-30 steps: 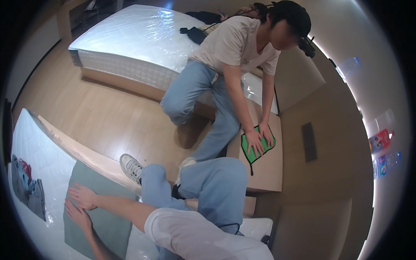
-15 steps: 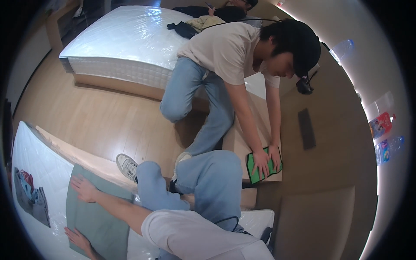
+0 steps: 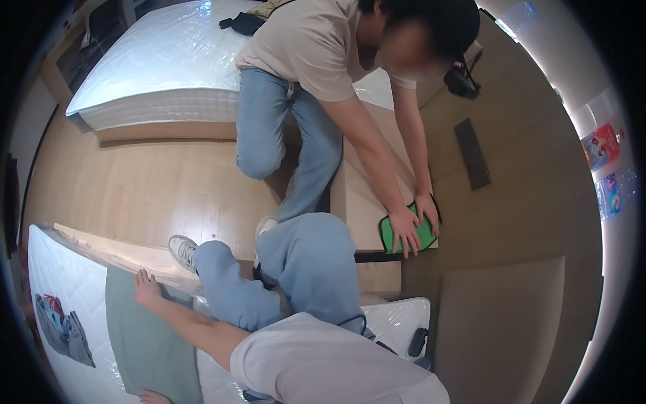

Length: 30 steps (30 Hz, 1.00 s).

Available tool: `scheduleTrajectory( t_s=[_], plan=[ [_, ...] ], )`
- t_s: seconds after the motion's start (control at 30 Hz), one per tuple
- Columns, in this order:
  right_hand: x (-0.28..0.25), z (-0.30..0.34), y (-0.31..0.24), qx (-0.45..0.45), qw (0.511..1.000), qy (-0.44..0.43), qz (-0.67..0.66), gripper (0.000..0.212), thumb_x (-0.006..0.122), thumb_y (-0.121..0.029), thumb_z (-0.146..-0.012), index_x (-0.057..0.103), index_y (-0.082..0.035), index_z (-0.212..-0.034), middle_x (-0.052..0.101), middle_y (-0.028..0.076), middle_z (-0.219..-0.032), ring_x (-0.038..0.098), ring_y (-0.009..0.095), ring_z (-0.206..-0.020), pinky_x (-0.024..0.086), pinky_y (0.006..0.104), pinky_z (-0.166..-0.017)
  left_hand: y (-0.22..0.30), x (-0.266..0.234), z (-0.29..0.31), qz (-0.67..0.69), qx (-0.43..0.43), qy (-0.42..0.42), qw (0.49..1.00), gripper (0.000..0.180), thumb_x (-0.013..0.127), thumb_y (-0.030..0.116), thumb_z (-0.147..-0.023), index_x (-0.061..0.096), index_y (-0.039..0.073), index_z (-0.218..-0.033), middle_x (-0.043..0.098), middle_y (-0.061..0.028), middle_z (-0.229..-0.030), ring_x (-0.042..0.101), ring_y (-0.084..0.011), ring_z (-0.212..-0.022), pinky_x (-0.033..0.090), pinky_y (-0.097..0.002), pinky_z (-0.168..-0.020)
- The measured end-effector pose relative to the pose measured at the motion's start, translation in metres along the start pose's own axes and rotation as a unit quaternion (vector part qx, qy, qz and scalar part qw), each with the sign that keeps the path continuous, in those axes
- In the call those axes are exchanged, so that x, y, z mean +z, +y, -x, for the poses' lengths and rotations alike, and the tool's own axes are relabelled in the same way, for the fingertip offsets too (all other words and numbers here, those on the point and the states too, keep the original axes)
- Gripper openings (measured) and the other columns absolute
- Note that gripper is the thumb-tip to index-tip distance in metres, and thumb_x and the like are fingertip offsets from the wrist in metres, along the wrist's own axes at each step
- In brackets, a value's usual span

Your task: The person folds a patterned sweatshirt, a pair of black pants, and a green t-shirt on a bed covered in plastic.

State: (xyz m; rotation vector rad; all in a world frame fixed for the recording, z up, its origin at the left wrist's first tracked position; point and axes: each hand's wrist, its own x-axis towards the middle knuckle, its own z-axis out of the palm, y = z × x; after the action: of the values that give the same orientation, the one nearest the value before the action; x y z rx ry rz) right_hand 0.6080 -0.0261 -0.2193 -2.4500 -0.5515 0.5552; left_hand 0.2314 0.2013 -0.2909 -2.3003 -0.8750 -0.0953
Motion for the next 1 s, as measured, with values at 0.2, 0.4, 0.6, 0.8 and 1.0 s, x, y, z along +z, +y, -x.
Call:
scheduleTrajectory(
  t_s=[0.2,0.4,0.6,0.8,1.0],
  plan=[
    [0.006,-0.011,-0.011,0.058,0.997,0.038,0.038,0.056,0.058,-0.037,-0.086,0.049,0.0,-0.127,0.05,0.017,-0.129,0.045,0.028,-0.122,0.043,0.0428,-0.094,0.059,-0.054,0.034,-0.064,-0.027,-0.033,0.997,0.049,0.041,0.032,-0.099,0.049,-0.006,-0.128,0.052,-0.0266,-0.127,0.051,-0.0441,-0.114,0.043,-0.0506,-0.09],
    [-0.055,0.016,-0.022,0.145,0.986,-0.084,-0.013,0.063,0.072,-0.038,-0.077,0.05,-0.002,-0.125,0.054,0.013,-0.125,0.051,0.026,-0.118,0.046,0.0412,-0.091,0.062,-0.093,0.052,0.029,-0.125,-0.182,0.975,0.052,0.044,0.029,-0.097,0.04,-0.004,-0.136,0.043,-0.0257,-0.136,0.042,-0.0416,-0.124,0.035,-0.0482,-0.1],
    [-0.068,0.023,0.027,0.164,0.974,-0.138,-0.069,0.079,0.085,-0.042,-0.063,0.052,-0.003,-0.123,0.061,0.012,-0.118,0.06,0.028,-0.11,0.049,0.0426,-0.089,0.075,-0.131,0.028,0.154,-0.159,-0.305,0.926,0.059,0.048,0.026,-0.094,0.03,-0.001,-0.144,0.034,-0.0248,-0.145,0.033,-0.0392,-0.134,0.027,-0.0459,-0.11],
    [-0.075,0.027,0.019,0.099,0.985,-0.137,-0.021,0.061,0.083,-0.039,-0.063,0.063,-0.01,-0.112,0.065,0.01,-0.115,0.063,0.027,-0.106,0.052,0.041,-0.087,0.118,-0.168,-0.087,0.477,0.079,-0.118,0.868,0.068,0.054,-0.001,-0.078,0.032,-0.003,-0.142,0.035,-0.0283,-0.143,0.033,-0.0426,-0.133,0.025,-0.0461,-0.113],
    [-0.05,0.012,0.046,-0.15,0.974,-0.164,-0.039,0.038,0.076,-0.021,-0.05,0.072,-0.004,-0.083,0.071,0.016,-0.084,0.068,0.031,-0.081,0.055,0.0402,-0.079,0.222,-0.25,-0.203,0.38,0.478,-0.114,0.784,0.071,0.075,0.008,-0.054,0.052,0.007,-0.121,0.042,-0.0197,-0.139,0.036,-0.0394,-0.132,0.032,-0.0481,-0.109]
  ],
)
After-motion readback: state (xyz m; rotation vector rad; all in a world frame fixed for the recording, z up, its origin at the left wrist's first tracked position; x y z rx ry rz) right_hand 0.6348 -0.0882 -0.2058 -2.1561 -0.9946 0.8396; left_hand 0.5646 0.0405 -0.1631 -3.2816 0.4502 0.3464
